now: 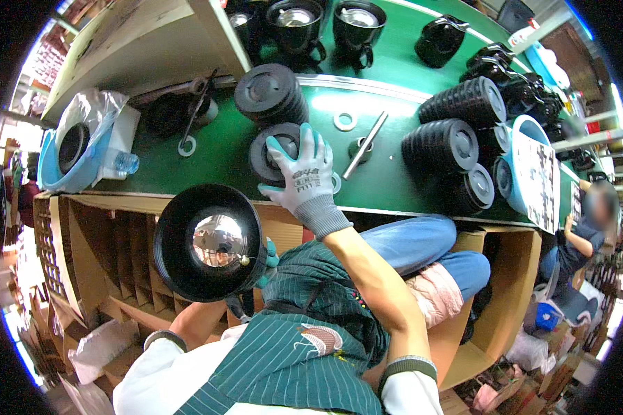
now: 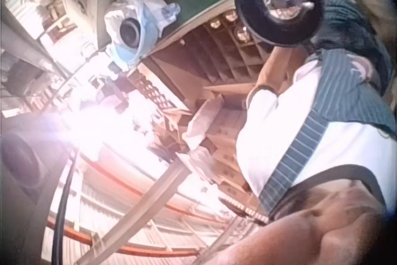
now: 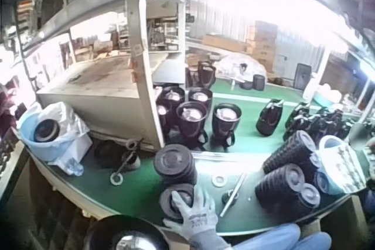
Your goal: The person sits on the floor and repeatedly assembles black kettles by inserting a metal inner pot into the kettle body, then securing a black lid with a metal tool. The person handles the kettle body, inner pot, and lid one at a time, placing finished units aside.
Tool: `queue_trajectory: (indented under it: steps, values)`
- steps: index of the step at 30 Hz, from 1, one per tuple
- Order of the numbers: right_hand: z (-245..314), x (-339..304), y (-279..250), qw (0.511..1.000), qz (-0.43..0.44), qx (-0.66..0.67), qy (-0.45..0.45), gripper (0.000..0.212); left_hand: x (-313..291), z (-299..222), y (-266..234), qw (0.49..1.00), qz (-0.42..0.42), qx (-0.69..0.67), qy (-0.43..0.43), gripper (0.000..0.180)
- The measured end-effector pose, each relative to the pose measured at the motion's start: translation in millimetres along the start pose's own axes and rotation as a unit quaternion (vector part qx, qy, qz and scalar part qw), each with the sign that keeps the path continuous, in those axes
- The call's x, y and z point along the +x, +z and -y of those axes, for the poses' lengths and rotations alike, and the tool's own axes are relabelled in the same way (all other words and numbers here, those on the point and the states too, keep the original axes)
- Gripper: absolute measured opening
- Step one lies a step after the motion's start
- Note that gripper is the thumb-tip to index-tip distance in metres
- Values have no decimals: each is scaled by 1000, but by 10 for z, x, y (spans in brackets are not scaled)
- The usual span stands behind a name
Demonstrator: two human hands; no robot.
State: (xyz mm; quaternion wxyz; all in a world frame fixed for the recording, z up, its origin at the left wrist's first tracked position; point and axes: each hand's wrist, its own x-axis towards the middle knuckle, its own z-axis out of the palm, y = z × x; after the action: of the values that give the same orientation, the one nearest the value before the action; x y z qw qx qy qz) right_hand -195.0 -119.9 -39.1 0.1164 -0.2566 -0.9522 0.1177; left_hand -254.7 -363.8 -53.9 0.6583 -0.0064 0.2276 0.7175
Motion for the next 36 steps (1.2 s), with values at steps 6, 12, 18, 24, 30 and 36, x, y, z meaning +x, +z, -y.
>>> queue_trajectory:
  steps: [6, 12, 18, 24, 30, 36]
  values:
    - [-423, -742, -1051, 880, -143, 445, 80, 96, 444, 238, -267, 996, -55, 8, 62, 69]
    - [-520, -1564, -1780, 935, -97, 338, -43, 95, 1040, 528, 110, 956, 149, 254, 0, 72]
    - [-775, -2246, -1815, 908, -177, 380, -8, 90, 1577, 705, 214, 902, 337, 224, -151, 74]
    - [-1014, -2718, -1953, 914, -230, 334, 3, 88, 1991, 904, 722, 783, 352, 478, -186, 64]
    - [-1174, -3030, -1921, 840, -322, 427, 91, 96, 2209, 1051, 835, 868, 159, 350, -315, 63]
    - [-1475, -3284, -1942, 866, -296, 400, 46, 132, 2251, 1026, 967, 852, 165, 439, -232, 57]
